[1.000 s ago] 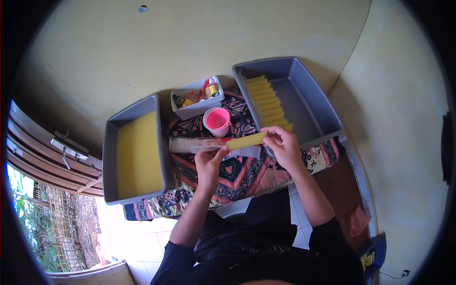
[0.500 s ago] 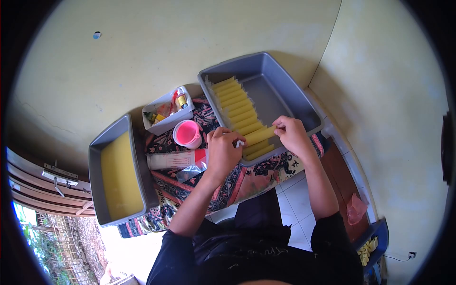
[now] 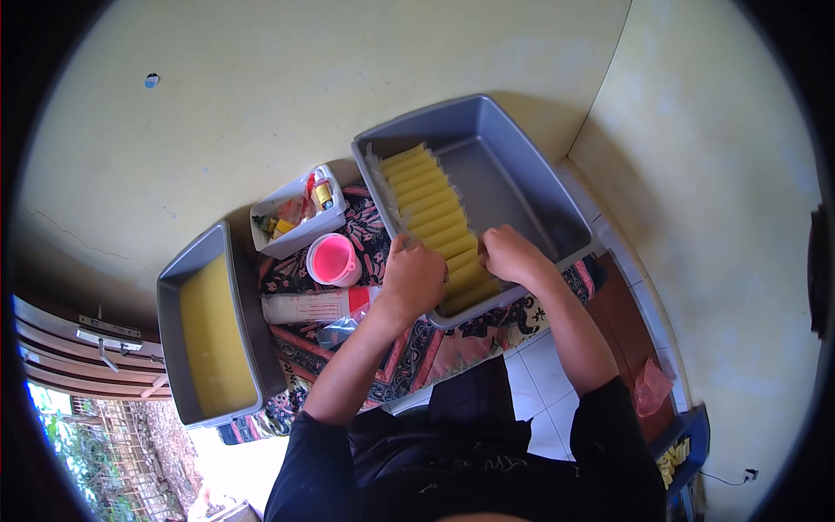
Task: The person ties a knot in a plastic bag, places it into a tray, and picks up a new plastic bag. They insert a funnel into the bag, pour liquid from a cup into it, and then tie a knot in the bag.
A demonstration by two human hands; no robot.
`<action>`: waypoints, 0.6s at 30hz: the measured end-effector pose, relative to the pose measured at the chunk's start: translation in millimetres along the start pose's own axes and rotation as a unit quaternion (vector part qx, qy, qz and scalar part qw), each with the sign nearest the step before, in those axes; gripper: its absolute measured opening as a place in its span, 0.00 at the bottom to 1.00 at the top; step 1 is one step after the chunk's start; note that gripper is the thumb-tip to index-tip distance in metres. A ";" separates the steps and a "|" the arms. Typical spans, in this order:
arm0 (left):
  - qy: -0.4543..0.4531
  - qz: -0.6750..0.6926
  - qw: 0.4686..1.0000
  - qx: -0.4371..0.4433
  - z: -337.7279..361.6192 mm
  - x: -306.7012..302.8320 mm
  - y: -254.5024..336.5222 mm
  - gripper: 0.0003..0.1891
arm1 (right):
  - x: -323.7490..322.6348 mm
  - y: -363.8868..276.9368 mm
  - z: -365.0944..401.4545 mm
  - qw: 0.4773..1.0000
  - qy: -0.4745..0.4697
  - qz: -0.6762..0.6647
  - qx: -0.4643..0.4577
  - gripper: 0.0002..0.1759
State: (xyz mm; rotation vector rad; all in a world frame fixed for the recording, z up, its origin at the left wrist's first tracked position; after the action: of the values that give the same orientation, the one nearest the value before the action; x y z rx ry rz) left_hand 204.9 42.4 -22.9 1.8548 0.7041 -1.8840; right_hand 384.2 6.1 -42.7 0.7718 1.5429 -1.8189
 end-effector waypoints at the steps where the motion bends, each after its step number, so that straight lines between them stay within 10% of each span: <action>1: -0.001 0.001 1.000 0.001 -1.7 0.8 -0.2 0.08 | 1.5 1.4 -1.0 1.000 -0.005 0.005 -0.005 0.08; 18: -0.015 -0.017 1.000 0.015 -0.1 4.7 -0.5 0.11 | 3.4 -1.8 2.6 0.999 0.035 0.024 0.023 0.16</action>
State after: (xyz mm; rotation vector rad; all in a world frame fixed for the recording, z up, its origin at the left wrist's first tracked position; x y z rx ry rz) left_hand 204.5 43.1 -27.6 1.8401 0.7052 -1.9497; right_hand 380.6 3.4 -43.8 0.8954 1.5188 -1.8158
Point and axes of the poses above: each hand's wrist, its own z-axis away from the middle knuckle, its own x-axis out of the palm, y = z × x, the point moved 2 cm from there along -z, towards the middle knuckle, and after that the axes turned 10 degrees about -z, right-handed, at the moved point
